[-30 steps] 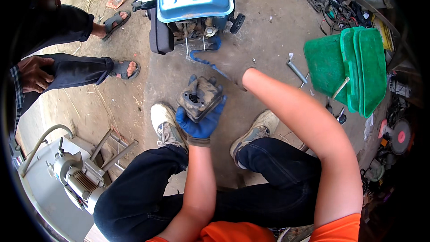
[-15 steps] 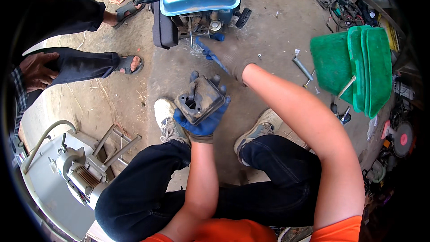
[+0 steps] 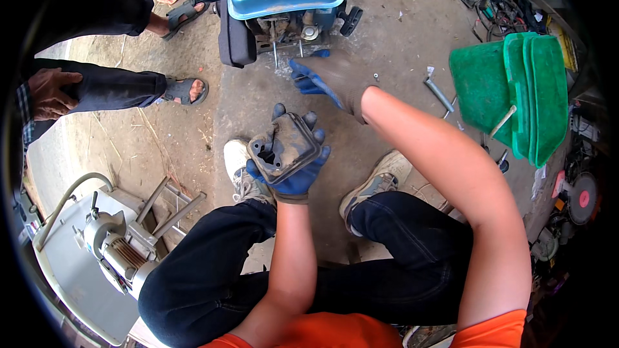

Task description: The person disassembles a small engine, removes the carburetor, and cleans it with a brush. They then reassemble the engine using a cordless impact driver to tighten the bolts.

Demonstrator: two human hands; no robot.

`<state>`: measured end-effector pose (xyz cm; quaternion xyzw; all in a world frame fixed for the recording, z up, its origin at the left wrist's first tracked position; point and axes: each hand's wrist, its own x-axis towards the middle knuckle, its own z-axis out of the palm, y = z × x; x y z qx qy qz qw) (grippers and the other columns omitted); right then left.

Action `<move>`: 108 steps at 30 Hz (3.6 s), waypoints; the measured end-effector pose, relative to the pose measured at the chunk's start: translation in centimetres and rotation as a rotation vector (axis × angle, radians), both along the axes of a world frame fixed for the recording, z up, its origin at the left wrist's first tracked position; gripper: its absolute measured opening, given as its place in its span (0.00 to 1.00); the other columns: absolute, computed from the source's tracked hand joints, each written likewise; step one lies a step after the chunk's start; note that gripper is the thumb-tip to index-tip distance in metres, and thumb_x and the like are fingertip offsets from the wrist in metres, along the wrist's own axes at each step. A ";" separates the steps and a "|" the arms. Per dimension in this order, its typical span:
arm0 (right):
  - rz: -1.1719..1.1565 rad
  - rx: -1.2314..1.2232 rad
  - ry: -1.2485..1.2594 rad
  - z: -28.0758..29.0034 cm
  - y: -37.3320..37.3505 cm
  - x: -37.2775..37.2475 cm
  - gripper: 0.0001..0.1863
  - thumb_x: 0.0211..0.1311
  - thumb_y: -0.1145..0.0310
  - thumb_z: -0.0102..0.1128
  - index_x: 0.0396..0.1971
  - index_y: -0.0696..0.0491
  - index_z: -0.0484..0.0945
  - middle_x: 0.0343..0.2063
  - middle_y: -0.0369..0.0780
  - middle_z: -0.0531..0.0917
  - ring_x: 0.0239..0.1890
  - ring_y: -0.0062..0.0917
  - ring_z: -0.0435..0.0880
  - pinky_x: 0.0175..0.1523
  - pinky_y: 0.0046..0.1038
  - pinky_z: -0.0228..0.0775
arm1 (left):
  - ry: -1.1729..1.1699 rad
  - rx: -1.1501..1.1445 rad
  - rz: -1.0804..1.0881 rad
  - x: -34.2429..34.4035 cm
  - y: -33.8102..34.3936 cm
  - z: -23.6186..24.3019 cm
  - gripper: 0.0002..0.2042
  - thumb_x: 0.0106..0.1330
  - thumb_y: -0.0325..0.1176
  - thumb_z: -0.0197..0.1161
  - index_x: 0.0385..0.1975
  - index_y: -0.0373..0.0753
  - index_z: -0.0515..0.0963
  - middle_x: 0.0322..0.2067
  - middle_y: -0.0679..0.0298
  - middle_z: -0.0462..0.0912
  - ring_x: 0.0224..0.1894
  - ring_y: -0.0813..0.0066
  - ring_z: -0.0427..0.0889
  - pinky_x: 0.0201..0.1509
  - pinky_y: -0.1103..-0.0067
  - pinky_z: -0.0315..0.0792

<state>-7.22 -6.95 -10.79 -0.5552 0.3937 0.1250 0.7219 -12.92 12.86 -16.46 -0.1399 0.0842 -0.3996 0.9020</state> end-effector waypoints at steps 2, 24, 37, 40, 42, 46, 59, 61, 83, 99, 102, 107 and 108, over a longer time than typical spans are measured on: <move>0.026 0.041 0.016 0.6 -0.5 -0.7 0.19 0.65 0.60 0.66 0.44 0.62 0.80 0.39 0.44 0.85 0.39 0.27 0.86 0.48 0.28 0.82 | 0.015 0.011 0.020 0.2 0.0 0.3 0.53 0.48 0.56 0.76 0.74 0.47 0.54 0.67 0.35 0.59 0.66 0.30 0.64 0.63 0.37 0.65; -0.136 0.088 0.466 -9.1 -14.5 -14.6 0.30 0.56 0.38 0.68 0.39 0.52 0.79 0.33 0.39 0.82 0.30 0.25 0.84 0.38 0.30 0.83 | -0.042 0.198 -0.218 -2.2 -2.9 -1.8 0.51 0.50 0.53 0.75 0.74 0.53 0.53 0.69 0.42 0.58 0.69 0.39 0.62 0.69 0.46 0.62; 0.658 -0.749 -0.403 7.7 -4.7 -12.7 0.27 0.55 0.59 0.74 0.53 0.55 0.80 0.34 0.43 0.83 0.35 0.30 0.84 0.42 0.31 0.76 | -0.165 0.420 -0.207 -2.4 -3.6 -0.8 0.53 0.50 0.52 0.73 0.75 0.44 0.50 0.67 0.42 0.63 0.67 0.42 0.67 0.70 0.47 0.62; 0.792 -0.863 -0.523 7.8 -3.4 -12.3 0.28 0.53 0.56 0.74 0.52 0.54 0.80 0.33 0.46 0.81 0.35 0.42 0.82 0.42 0.38 0.74 | -0.196 0.459 -0.202 -2.3 -4.2 0.0 0.54 0.50 0.49 0.73 0.75 0.41 0.49 0.66 0.44 0.64 0.67 0.48 0.68 0.71 0.51 0.62; 0.847 -0.950 -0.503 8.3 -2.9 -11.5 0.27 0.54 0.56 0.73 0.51 0.52 0.80 0.34 0.45 0.80 0.36 0.41 0.81 0.42 0.39 0.73 | -0.234 0.474 -0.211 -2.1 -4.1 0.1 0.54 0.50 0.48 0.73 0.75 0.40 0.48 0.66 0.45 0.65 0.67 0.51 0.69 0.71 0.55 0.64; 0.923 -1.130 -0.611 7.4 -2.7 -11.2 0.23 0.55 0.56 0.70 0.49 0.50 0.80 0.36 0.44 0.79 0.37 0.39 0.81 0.42 0.40 0.73 | -0.301 0.496 -0.236 -1.9 -4.0 -0.5 0.54 0.50 0.46 0.75 0.75 0.39 0.48 0.64 0.47 0.67 0.66 0.56 0.70 0.67 0.62 0.71; 0.646 -0.782 -0.441 5.8 -2.4 -11.6 0.15 0.62 0.68 0.62 0.47 0.57 0.78 0.44 0.46 0.82 0.42 0.36 0.84 0.48 0.35 0.77 | -0.233 0.551 -0.197 -2.1 -4.1 0.1 0.55 0.48 0.47 0.78 0.72 0.32 0.50 0.64 0.48 0.68 0.63 0.55 0.74 0.66 0.66 0.72; 0.514 -0.550 -0.354 5.7 -2.8 -11.5 0.14 0.63 0.70 0.59 0.47 0.59 0.78 0.41 0.45 0.83 0.41 0.30 0.84 0.48 0.32 0.77 | -0.288 0.584 -0.240 -2.4 -4.0 -0.1 0.53 0.49 0.54 0.73 0.73 0.41 0.52 0.67 0.53 0.65 0.66 0.56 0.70 0.68 0.59 0.69; 0.138 0.291 -0.178 6.9 -4.5 -10.0 0.14 0.70 0.69 0.51 0.46 0.64 0.75 0.38 0.48 0.84 0.34 0.33 0.88 0.34 0.31 0.83 | 0.071 0.546 -0.410 -3.6 -4.0 -1.2 0.35 0.70 0.56 0.50 0.70 0.38 0.61 0.70 0.52 0.62 0.72 0.51 0.58 0.64 0.59 0.62; 0.001 0.413 -0.261 3.0 -5.9 -11.5 0.22 0.72 0.60 0.54 0.52 0.65 0.71 0.45 0.51 0.84 0.41 0.37 0.88 0.40 0.33 0.84 | -0.244 0.351 -0.180 -2.2 -5.5 0.9 0.51 0.45 0.64 0.74 0.70 0.47 0.63 0.72 0.42 0.53 0.73 0.34 0.51 0.73 0.46 0.52; -0.011 0.362 -0.291 2.8 -6.0 -11.6 0.20 0.73 0.61 0.53 0.52 0.64 0.72 0.44 0.50 0.84 0.41 0.34 0.88 0.40 0.32 0.84 | -0.268 0.364 -0.176 -2.0 -4.9 -0.2 0.50 0.44 0.60 0.76 0.70 0.47 0.64 0.72 0.42 0.52 0.73 0.33 0.51 0.72 0.45 0.57; -0.015 0.217 -0.200 3.8 -5.9 -10.9 0.16 0.74 0.64 0.52 0.50 0.62 0.73 0.42 0.48 0.84 0.38 0.31 0.88 0.39 0.29 0.83 | -0.218 0.434 -0.180 -1.9 -4.2 -0.7 0.51 0.47 0.56 0.76 0.72 0.46 0.60 0.71 0.43 0.56 0.72 0.37 0.56 0.67 0.48 0.68; -0.016 0.183 -0.189 3.7 -5.8 -11.0 0.16 0.74 0.64 0.52 0.49 0.62 0.73 0.42 0.47 0.84 0.38 0.30 0.88 0.38 0.28 0.83 | -0.228 0.481 -0.189 -1.8 -4.0 -0.9 0.51 0.48 0.55 0.76 0.72 0.45 0.58 0.70 0.45 0.58 0.71 0.39 0.58 0.67 0.47 0.67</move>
